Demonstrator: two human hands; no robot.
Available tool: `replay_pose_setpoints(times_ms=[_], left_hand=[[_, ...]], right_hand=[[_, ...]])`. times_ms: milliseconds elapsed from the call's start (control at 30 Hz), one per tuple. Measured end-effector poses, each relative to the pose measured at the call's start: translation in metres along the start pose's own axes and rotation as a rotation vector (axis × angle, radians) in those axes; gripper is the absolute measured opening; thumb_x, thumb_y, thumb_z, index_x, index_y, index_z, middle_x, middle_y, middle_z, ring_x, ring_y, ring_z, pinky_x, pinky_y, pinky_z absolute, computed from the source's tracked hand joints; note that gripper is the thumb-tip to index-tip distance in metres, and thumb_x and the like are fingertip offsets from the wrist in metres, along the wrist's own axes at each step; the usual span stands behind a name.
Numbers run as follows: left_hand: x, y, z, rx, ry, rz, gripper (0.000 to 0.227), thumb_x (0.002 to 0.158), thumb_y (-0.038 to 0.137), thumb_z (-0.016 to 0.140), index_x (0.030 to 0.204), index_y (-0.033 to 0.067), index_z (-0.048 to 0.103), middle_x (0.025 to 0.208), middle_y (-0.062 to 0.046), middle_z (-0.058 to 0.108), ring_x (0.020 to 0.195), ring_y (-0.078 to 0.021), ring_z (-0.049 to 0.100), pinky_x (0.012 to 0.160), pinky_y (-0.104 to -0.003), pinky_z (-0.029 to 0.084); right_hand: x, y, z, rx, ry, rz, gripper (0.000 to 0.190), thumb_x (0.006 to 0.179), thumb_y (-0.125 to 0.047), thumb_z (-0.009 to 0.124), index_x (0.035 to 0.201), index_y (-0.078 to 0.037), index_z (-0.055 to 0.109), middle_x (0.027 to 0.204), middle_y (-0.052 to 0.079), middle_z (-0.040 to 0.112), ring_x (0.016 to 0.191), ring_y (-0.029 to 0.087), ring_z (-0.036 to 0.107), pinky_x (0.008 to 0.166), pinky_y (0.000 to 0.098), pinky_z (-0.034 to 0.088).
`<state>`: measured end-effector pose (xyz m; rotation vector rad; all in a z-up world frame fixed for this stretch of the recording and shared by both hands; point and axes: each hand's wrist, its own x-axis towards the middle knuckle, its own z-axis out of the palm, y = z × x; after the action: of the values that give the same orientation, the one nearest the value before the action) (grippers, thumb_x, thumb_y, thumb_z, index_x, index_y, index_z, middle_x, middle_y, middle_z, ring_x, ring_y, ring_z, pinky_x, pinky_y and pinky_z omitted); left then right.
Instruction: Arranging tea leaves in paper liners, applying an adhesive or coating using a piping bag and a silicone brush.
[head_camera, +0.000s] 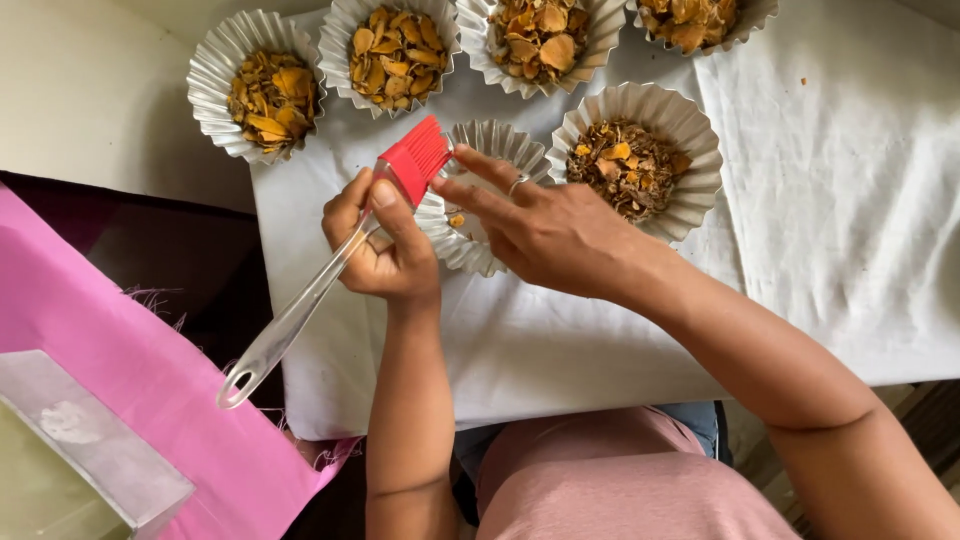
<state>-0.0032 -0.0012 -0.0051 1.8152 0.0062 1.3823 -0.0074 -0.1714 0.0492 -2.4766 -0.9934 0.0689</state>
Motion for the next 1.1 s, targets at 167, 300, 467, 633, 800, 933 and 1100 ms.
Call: replay_pose_setpoints(times_ms=[167, 300, 467, 633, 800, 933, 1100], left_hand=[[0.000, 0.001, 0.000, -0.046, -0.051, 0.019, 0.018, 0.104, 0.016, 0.062, 0.107, -0.0004, 0.067, 0.092, -0.013, 0.070, 0.077, -0.0235, 0.068, 0.071, -0.034, 0.057], [-0.003, 0.002, 0.001, -0.086, -0.121, 0.097, 0.018, 0.103, 0.015, 0.063, 0.106, -0.0020, 0.066, 0.089, -0.013, 0.068, 0.075, -0.0251, 0.067, 0.070, -0.034, 0.058], [-0.006, -0.006, 0.008, -0.128, -0.157, 0.232, 0.016, 0.099, 0.010, 0.067, 0.101, -0.0051, 0.069, 0.087, -0.014, 0.068, 0.073, -0.0271, 0.066, 0.068, -0.036, 0.059], [-0.009, -0.010, 0.015, -0.203, -0.127, 0.308, 0.015, 0.095, 0.006, 0.072, 0.096, -0.0087, 0.073, 0.077, -0.013, 0.066, 0.066, -0.0249, 0.065, 0.064, -0.035, 0.057], [-0.009, 0.019, 0.014, -0.250, -0.227, 0.143, 0.016, 0.097, 0.008, 0.071, 0.102, -0.0069, 0.073, 0.081, -0.011, 0.069, 0.072, -0.0245, 0.071, 0.069, -0.033, 0.058], [-0.012, 0.067, 0.022, -0.330, -0.366, 0.033, 0.014, 0.099, 0.008, 0.070, 0.106, -0.0038, 0.072, 0.086, -0.014, 0.072, 0.077, -0.0294, 0.073, 0.070, -0.038, 0.057], [-0.055, 0.071, 0.037, -0.594, -0.530, -0.118, 0.021, 0.107, 0.023, 0.062, 0.120, 0.0074, 0.060, 0.102, -0.009, 0.068, 0.091, -0.0204, 0.070, 0.083, -0.028, 0.063]], right_hand=[[-0.027, 0.027, -0.025, 0.057, 0.211, 0.046, 0.038, 0.102, -0.011, 0.065, 0.139, -0.003, 0.060, 0.128, 0.018, 0.068, 0.085, 0.024, 0.070, 0.072, 0.0352, 0.060], [-0.056, 0.055, -0.043, -0.116, 0.059, 0.384, 0.052, 0.106, -0.034, 0.060, 0.139, 0.006, 0.059, 0.133, 0.029, 0.064, 0.074, 0.034, 0.072, 0.069, 0.0527, 0.061], [-0.063, 0.079, 0.001, -0.283, -0.014, 0.503, 0.052, 0.097, -0.050, 0.067, 0.135, -0.015, 0.064, 0.124, 0.012, 0.064, 0.111, 0.030, 0.061, 0.080, 0.0454, 0.058], [-0.075, 0.100, 0.019, -0.318, 0.201, 0.432, 0.026, 0.099, -0.040, 0.072, 0.115, -0.020, 0.078, 0.095, 0.003, 0.074, 0.079, 0.021, 0.072, 0.069, 0.0329, 0.059], [-0.078, 0.090, -0.029, 0.404, 0.248, 0.591, 0.025, 0.092, -0.011, 0.077, 0.117, -0.006, 0.078, 0.095, 0.016, 0.076, 0.084, 0.027, 0.075, 0.074, 0.0370, 0.061], [-0.083, 0.104, -0.046, 0.851, 0.299, 0.547, 0.031, 0.091, -0.002, 0.077, 0.118, 0.010, 0.070, 0.097, 0.024, 0.073, 0.083, 0.026, 0.074, 0.076, 0.0398, 0.064], [-0.100, 0.130, -0.041, 1.337, 0.287, 0.557, 0.029, 0.088, 0.005, 0.070, 0.117, 0.005, 0.067, 0.091, 0.020, 0.073, 0.082, 0.025, 0.075, 0.082, 0.0346, 0.067]])
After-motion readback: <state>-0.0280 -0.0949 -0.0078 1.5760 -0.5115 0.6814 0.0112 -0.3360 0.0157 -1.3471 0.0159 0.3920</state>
